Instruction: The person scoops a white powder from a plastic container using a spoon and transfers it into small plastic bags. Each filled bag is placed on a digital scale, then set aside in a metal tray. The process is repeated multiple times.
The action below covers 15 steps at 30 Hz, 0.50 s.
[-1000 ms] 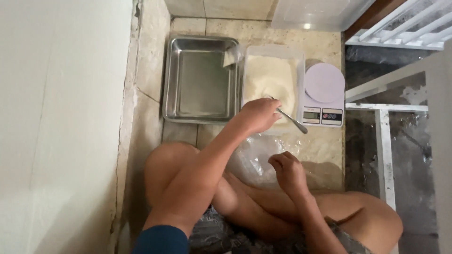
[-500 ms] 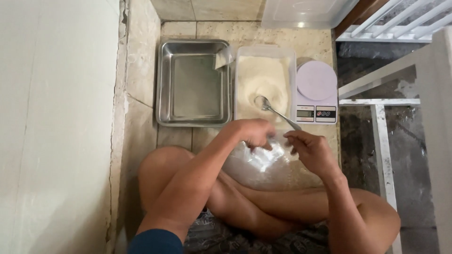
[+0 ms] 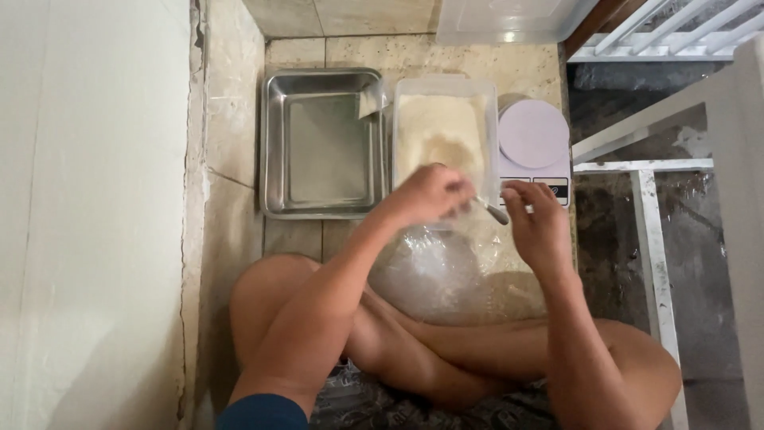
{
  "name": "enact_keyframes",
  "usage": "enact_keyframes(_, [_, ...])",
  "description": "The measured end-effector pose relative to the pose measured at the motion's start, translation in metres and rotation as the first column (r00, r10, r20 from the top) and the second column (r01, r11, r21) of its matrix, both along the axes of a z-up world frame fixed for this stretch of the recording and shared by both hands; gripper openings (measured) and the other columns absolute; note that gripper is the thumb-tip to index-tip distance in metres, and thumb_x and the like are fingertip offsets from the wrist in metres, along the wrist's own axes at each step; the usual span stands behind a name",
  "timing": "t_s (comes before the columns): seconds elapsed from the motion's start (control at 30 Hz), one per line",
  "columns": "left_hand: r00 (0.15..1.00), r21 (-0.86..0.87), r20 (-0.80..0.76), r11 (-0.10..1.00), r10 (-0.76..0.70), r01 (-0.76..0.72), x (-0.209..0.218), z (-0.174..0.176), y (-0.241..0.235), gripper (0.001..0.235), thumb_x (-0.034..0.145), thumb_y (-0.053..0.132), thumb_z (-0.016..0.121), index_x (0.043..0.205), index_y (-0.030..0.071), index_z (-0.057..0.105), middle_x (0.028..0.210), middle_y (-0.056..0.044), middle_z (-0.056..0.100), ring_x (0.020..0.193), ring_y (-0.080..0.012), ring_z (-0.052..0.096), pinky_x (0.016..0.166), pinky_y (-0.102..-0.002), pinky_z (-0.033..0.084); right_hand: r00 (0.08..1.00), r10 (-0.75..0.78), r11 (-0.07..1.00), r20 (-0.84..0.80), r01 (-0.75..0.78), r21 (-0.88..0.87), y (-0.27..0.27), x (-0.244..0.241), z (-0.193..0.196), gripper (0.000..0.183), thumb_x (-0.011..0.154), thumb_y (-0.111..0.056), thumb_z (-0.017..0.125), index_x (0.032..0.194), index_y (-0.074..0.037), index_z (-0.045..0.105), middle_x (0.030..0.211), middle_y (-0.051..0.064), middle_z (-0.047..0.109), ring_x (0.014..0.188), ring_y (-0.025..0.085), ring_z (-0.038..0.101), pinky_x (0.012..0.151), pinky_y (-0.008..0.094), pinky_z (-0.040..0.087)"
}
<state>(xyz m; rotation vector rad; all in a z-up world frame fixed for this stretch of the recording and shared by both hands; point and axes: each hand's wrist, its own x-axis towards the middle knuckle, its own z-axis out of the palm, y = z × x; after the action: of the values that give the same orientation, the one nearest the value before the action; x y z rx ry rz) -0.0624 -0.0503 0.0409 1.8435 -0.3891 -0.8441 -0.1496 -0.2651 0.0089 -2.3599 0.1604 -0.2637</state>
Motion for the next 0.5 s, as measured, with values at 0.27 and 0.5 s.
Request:
enact_keyframes(0.27, [0.691,-0.383,-0.524,0.587,0.498,-0.714,0.039,-0.034,0.019,0.036,0.098,0.024,0.071,0.124,0.003,0.059,0.121,-0.021,0.072,0.082,-0.0299,0.078,0.073,-0.043,0.068,0.896,-0.155,0.977,-0.416,0.077,-0.199,-0.010,0.001,-0.081,0.036,0.099,-0.037,0.069,0.126,-0.014,0.066,0.102,0.017,0.077,0.103,0.041,0.071,0.088,0.053,0.055])
enact_keyframes(0.5, [0.602,-0.389,-0.612,0.467,0.514,-0.794,0.043,-0.026,0.015,0.037,0.098,0.027,0.069,0.122,0.001,0.059,0.122,-0.025,0.071,0.085,-0.0400,0.077,0.070,-0.043,0.068,0.967,-0.253,0.758,-0.039,0.223,0.613,0.032,0.004,-0.040,0.018,0.111,-0.011,0.060,0.121,0.000,0.070,0.074,0.004,0.058,0.059,0.009,0.056,0.049,0.020,0.048])
